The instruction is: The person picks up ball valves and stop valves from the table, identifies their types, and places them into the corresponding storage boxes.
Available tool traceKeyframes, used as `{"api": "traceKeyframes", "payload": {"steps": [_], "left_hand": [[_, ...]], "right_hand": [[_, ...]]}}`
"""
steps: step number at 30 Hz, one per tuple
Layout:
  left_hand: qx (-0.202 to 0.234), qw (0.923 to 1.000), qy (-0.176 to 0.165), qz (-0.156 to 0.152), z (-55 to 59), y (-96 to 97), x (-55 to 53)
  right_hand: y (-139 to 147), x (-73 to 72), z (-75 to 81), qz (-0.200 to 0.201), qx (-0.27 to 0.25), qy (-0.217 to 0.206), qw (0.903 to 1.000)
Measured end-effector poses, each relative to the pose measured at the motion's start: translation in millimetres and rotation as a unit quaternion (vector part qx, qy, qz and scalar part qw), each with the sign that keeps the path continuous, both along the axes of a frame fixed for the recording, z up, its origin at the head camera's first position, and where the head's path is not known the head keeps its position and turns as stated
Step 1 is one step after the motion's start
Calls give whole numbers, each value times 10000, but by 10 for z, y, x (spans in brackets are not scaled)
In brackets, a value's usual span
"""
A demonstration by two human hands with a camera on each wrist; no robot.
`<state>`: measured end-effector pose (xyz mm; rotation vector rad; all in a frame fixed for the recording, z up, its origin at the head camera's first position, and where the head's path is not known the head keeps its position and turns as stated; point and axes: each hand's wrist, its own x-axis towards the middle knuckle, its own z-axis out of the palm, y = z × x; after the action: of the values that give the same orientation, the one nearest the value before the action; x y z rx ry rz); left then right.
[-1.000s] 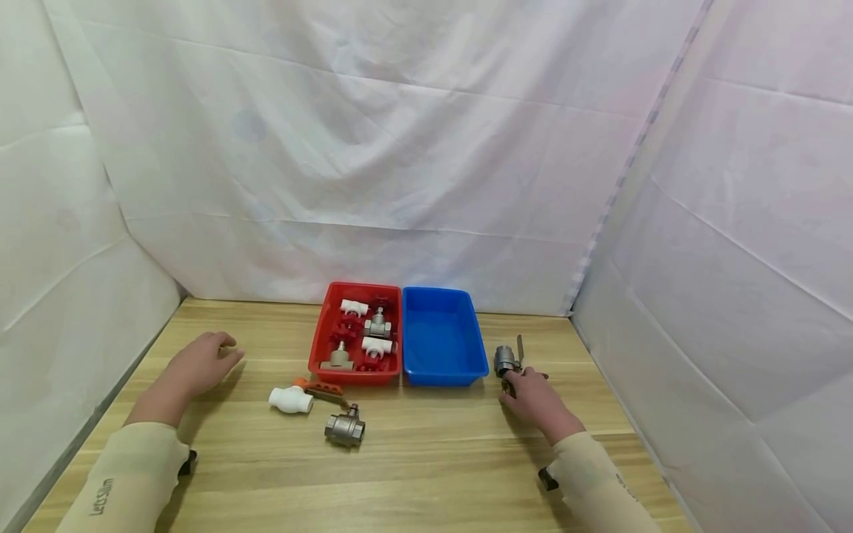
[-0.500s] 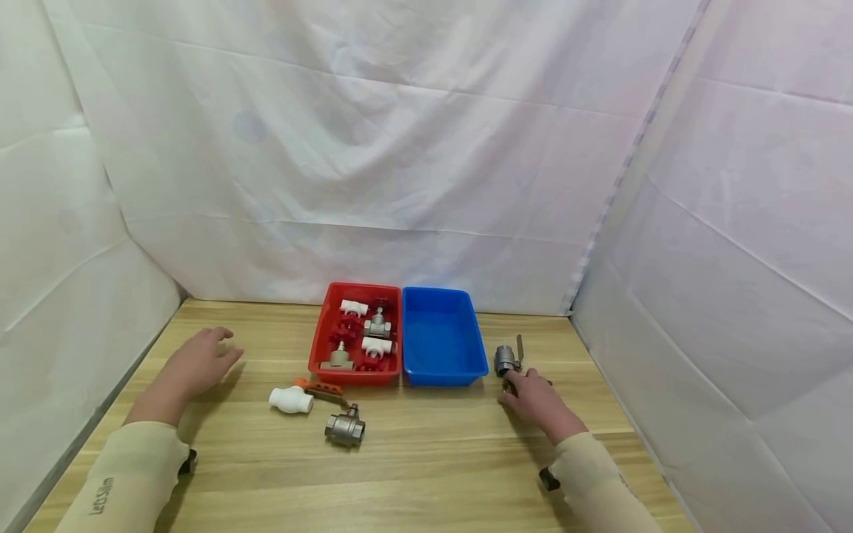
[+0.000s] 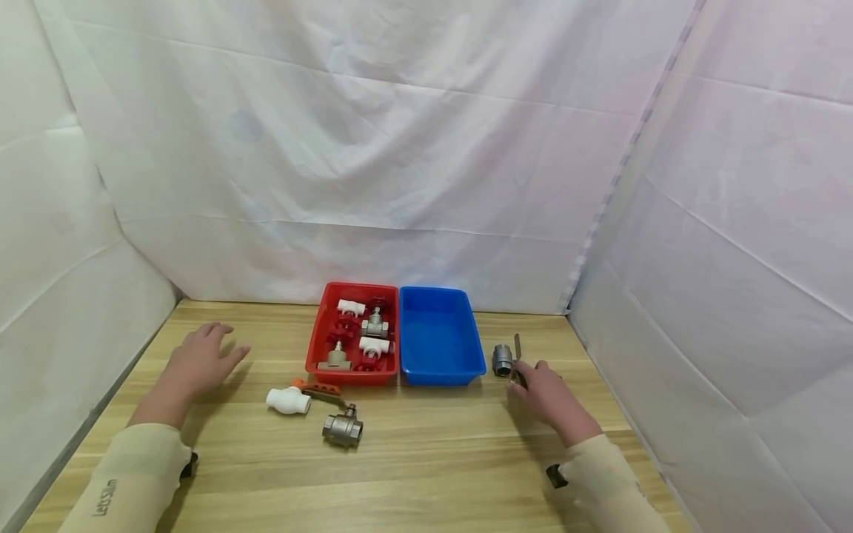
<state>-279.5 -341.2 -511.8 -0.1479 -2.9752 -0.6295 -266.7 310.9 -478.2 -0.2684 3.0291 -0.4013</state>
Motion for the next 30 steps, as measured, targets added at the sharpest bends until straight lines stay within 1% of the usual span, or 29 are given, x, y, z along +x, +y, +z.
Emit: {"api": "traceKeyframes", "payload": {"steps": [3, 6, 11, 16, 19, 25, 30], "left_hand": [[26, 10000, 5, 23, -2, -1, 12], [74, 10000, 25, 39, -3, -1, 19], [146, 9999, 32, 59, 6, -2, 26], [154, 9998, -41, 71, 3, -28, 28], [151, 9998, -92, 67, -11, -51, 26], [156, 9998, -94, 64, -32, -70, 14], [159, 9998, -56, 76, -15, -61, 8]], "right_hand": [[-38, -29, 71, 56, -47, 99, 9999], [-75, -71, 115, 81, -94, 286, 9995], [-131, -136, 156, 184, -198, 718, 9971], [-208, -181, 191, 482, -298, 1389, 9887], [-254, -200, 216, 629, -296, 1629, 9842], [-332, -265, 259, 676, -252, 1711, 9826], [-420, -338, 339, 740, -200, 1741, 9817]]}}
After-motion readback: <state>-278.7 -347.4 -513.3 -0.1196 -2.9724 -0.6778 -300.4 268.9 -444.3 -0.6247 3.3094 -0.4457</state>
